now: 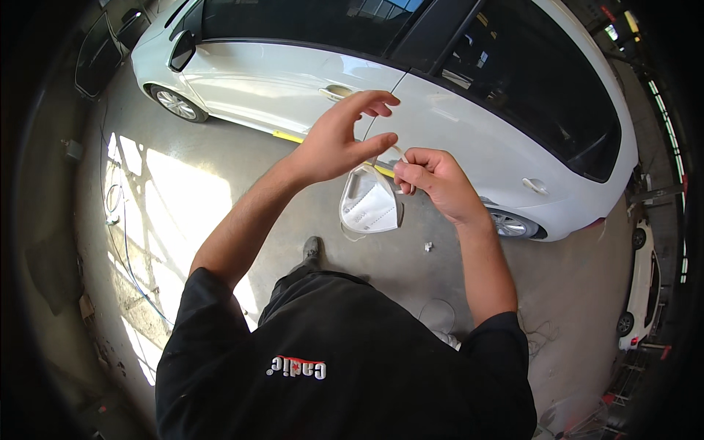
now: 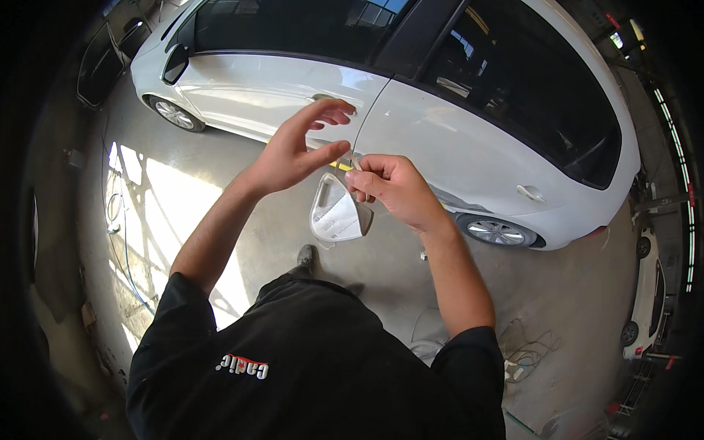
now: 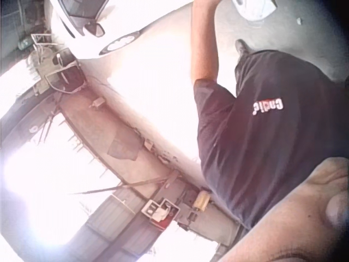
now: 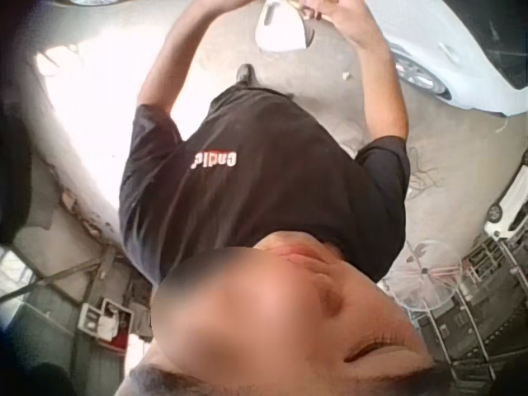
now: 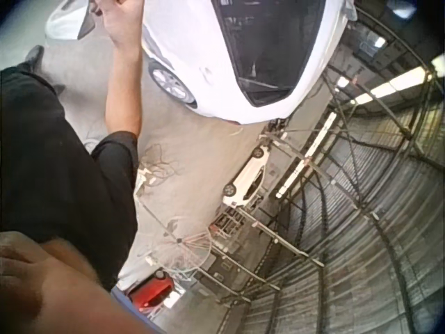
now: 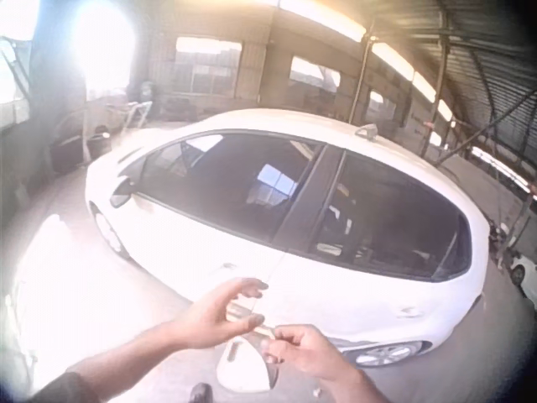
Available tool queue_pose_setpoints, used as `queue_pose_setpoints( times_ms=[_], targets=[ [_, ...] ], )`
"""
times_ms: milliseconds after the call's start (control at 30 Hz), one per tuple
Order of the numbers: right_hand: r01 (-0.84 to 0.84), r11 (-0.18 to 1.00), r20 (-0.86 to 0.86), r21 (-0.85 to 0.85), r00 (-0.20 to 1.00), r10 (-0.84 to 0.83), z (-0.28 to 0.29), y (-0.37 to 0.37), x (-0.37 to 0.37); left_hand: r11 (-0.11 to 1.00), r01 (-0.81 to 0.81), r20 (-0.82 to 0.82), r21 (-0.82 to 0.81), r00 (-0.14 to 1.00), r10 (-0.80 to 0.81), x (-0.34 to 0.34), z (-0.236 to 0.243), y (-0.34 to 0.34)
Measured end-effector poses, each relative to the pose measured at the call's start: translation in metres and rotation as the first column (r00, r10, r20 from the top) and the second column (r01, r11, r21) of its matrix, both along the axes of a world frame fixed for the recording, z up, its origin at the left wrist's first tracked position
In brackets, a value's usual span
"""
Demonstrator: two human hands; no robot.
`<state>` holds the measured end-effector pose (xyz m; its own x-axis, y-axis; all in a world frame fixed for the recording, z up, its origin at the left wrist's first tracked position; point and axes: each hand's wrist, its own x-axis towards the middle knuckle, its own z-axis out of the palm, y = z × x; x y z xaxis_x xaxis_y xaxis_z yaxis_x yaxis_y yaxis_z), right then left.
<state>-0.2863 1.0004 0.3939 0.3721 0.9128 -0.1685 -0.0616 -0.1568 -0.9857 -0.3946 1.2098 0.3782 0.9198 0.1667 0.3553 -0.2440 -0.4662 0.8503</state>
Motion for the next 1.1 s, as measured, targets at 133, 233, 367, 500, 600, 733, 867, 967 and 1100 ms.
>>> queue_pose_setpoints(
  times_ms=[133, 233, 367, 500, 600, 733, 867, 967, 1100],
  targets=[
    [0.080, 0.992, 0.000, 0.096, 0.997, -0.081, -0.001, 0.009, -0.005, 0.923, -0.131, -0.261, -0.362, 0.965, 0.034, -0.049, -0.099, 0.049],
    [0.058, 0.979, -0.014, 0.195, 0.998, -0.056, -0.007, 0.010, -0.004, 0.734, 0.002, -0.359, -0.679, 0.871, -0.334, -0.083, -0.147, 0.035],
    [0.114, 0.956, -0.121, 0.272, 0.989, -0.084, -0.027, -0.008, 0.010, 0.593, -0.001, -0.396, -0.805, 0.745, -0.537, -0.065, -0.163, -0.004],
    [0.289, 0.941, -0.216, 0.177, 0.944, -0.249, -0.040, -0.052, 0.025, 0.489, -0.153, -0.380, -0.859, 0.829, -0.409, -0.050, -0.170, -0.007],
    [0.318, 0.947, -0.187, 0.055, 0.935, -0.303, -0.052, -0.091, 0.032, 0.452, -0.150, -0.342, -0.879, 0.860, -0.379, -0.048, -0.178, 0.020],
    [0.461, 0.884, -0.326, 0.075, 0.849, -0.415, -0.070, -0.135, 0.023, 0.509, -0.110, -0.302, -0.854, 0.901, -0.312, -0.045, -0.171, 0.038],
    [0.455, 0.754, -0.502, 0.474, 0.843, -0.193, -0.088, -0.176, 0.025, 0.244, 0.038, -0.055, -0.969, 0.930, -0.363, -0.031, -0.146, 0.035],
    [0.479, 0.697, -0.491, 0.534, 0.847, -0.206, -0.087, -0.194, 0.015, 0.133, 0.179, 0.116, -0.975, 0.916, -0.384, -0.021, -0.106, 0.020],
    [0.474, 0.698, -0.465, 0.536, 0.856, -0.225, -0.062, -0.214, 0.007, 0.105, 0.457, 0.350, -0.883, 0.792, -0.501, -0.005, -0.047, -0.001]
  ],
)
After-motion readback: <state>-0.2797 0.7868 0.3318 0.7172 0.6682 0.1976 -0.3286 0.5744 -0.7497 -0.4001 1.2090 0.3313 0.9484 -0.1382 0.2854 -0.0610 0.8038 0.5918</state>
